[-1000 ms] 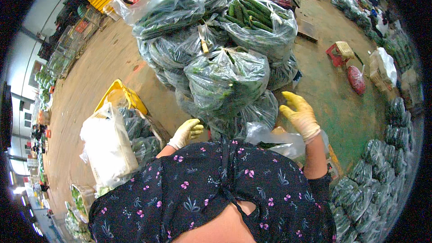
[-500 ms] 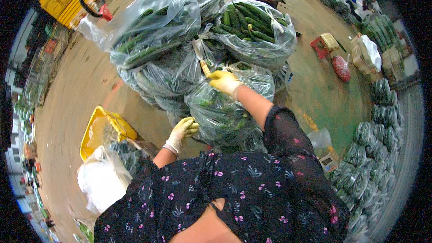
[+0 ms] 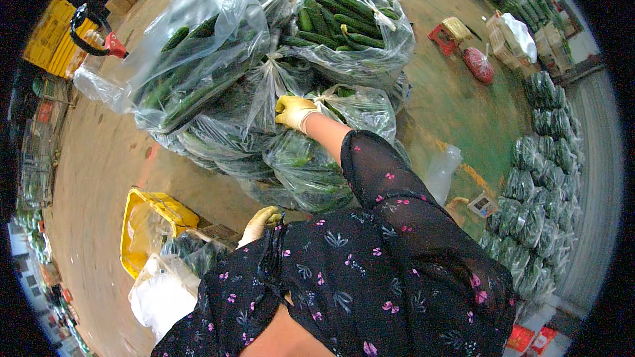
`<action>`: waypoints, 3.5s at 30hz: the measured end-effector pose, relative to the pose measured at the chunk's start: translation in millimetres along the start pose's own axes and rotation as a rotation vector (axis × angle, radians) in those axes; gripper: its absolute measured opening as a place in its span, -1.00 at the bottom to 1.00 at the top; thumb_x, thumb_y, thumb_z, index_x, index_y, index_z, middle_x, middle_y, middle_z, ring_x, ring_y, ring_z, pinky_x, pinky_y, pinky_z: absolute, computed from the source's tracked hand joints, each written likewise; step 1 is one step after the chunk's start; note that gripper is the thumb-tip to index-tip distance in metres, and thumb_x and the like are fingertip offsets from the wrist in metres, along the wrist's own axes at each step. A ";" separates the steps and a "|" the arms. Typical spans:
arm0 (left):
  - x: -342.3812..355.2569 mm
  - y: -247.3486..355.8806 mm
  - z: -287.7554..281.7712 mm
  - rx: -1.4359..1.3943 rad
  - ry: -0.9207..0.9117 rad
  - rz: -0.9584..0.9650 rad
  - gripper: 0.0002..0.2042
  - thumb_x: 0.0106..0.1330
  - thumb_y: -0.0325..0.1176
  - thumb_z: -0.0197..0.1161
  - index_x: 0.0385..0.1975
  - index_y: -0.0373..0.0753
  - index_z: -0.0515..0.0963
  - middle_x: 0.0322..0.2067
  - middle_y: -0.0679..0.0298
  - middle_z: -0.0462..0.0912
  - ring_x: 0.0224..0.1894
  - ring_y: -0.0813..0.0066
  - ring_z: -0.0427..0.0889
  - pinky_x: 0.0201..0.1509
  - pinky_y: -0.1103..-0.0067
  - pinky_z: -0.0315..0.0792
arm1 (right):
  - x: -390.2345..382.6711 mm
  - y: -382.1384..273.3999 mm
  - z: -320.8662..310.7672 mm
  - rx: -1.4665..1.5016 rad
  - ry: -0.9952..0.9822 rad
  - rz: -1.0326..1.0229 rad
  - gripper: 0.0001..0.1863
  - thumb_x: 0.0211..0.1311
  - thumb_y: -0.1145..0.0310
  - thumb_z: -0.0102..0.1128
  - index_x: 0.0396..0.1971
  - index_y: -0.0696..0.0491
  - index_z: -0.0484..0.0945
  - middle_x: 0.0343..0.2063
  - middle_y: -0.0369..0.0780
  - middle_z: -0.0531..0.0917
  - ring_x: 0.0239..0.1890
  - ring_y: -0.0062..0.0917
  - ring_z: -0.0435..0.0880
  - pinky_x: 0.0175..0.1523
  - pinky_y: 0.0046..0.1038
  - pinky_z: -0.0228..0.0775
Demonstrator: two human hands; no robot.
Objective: The person sorts cucumbers by hand, weighing them on a scale, placing them into plastic bags, and tying the bags shut.
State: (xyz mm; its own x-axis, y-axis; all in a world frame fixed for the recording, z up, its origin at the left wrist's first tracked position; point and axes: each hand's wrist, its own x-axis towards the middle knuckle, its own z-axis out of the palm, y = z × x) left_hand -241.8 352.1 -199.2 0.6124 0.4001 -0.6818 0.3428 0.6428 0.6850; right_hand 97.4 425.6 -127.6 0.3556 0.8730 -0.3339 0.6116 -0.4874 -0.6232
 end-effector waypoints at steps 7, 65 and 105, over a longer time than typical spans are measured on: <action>30.2 15.5 -14.6 -0.198 -0.038 -0.042 -0.61 0.34 -0.18 0.16 0.08 -0.20 0.38 -0.24 0.21 0.64 -0.28 0.46 0.62 -0.27 0.58 0.41 | -70.5 50.9 -5.1 1.021 -0.067 -0.026 -0.63 0.17 0.41 0.25 -0.02 0.07 0.43 -0.31 -0.25 0.58 -0.41 -0.62 0.58 -0.32 -0.56 0.47; 170.0 149.7 195.2 1.759 0.279 0.424 -0.33 0.00 0.04 0.25 0.13 -0.19 0.39 -0.19 0.07 0.66 -0.08 0.09 0.57 0.05 0.25 0.27 | -12.0 165.9 -56.1 -0.318 0.079 0.133 -0.64 0.02 0.29 0.12 -0.12 -0.09 0.64 -0.16 -0.11 0.67 -0.08 -0.20 0.64 0.01 -0.27 0.46; 146.3 124.6 172.5 1.411 0.349 0.841 -0.74 0.03 -0.25 0.20 -0.30 -0.21 0.50 -0.57 0.04 0.62 -0.49 0.03 0.61 -0.31 0.21 0.43 | 59.4 135.0 -18.1 0.075 -0.256 0.512 -0.58 0.16 0.04 0.14 -0.29 0.15 0.62 -0.29 -0.09 0.67 -0.36 -0.28 0.66 -0.27 -0.20 0.50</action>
State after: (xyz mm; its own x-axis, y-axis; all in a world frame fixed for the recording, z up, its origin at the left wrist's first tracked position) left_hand 13.3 378.1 -169.3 0.8347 0.5446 0.0810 0.4702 -0.7816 0.4100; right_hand 213.8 411.3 -218.7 0.4052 0.5074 -0.7605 0.3515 -0.8544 -0.3828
